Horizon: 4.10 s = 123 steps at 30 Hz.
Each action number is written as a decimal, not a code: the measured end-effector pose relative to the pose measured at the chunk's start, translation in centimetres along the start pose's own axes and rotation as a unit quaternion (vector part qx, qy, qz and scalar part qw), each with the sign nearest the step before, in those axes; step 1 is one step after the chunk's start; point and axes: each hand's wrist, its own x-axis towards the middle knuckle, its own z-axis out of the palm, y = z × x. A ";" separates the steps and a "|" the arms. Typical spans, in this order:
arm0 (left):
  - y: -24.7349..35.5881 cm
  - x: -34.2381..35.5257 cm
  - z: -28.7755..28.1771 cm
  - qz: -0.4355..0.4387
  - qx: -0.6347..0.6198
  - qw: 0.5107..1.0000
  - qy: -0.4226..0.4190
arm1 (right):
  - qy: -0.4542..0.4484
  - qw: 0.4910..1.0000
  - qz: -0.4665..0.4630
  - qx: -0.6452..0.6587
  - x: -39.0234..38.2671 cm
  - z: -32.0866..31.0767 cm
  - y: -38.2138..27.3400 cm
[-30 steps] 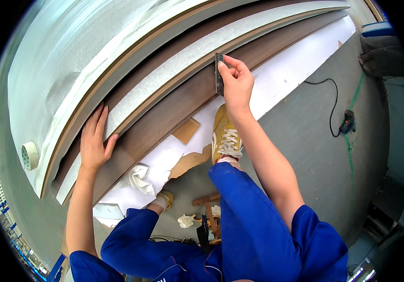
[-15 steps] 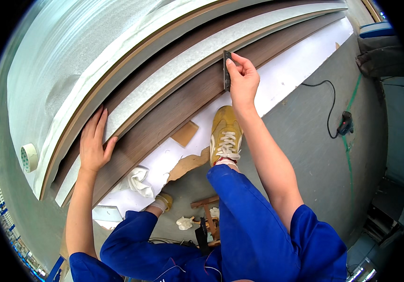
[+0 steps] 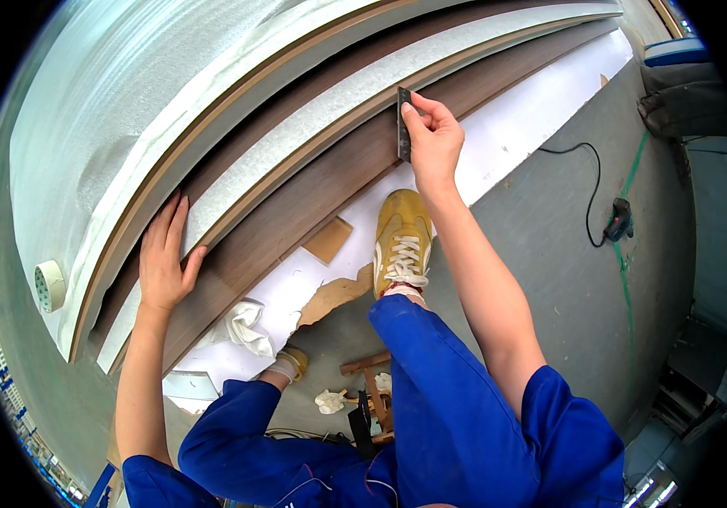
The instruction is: The person uses a utility knife to trim excess material along the edges of curved wooden panels. They repeatedly score and peel away thin strips, working along the perimeter of each panel.
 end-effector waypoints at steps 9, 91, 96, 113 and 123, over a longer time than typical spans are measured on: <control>0.1 0.1 -0.1 -0.001 -0.005 1.000 -0.001 | -0.011 1.000 -0.008 -0.008 -0.2 0.0 0.2; 15.8 2.3 6.0 0.134 -0.208 0.967 0.053 | -0.548 0.776 0.302 0.080 -9.9 -5.7 6.7; 16.8 2.6 5.7 0.142 -0.194 0.966 0.098 | -0.567 0.723 0.373 0.129 -9.9 -6.5 7.0; 17.9 -4.1 5.5 -0.292 -0.450 0.840 0.080 | -0.529 0.797 0.286 0.062 -12.1 -4.0 3.7; 19.5 -6.5 6.7 -0.351 -0.538 0.756 0.127 | -0.600 0.747 0.273 -0.087 -11.7 -1.0 1.7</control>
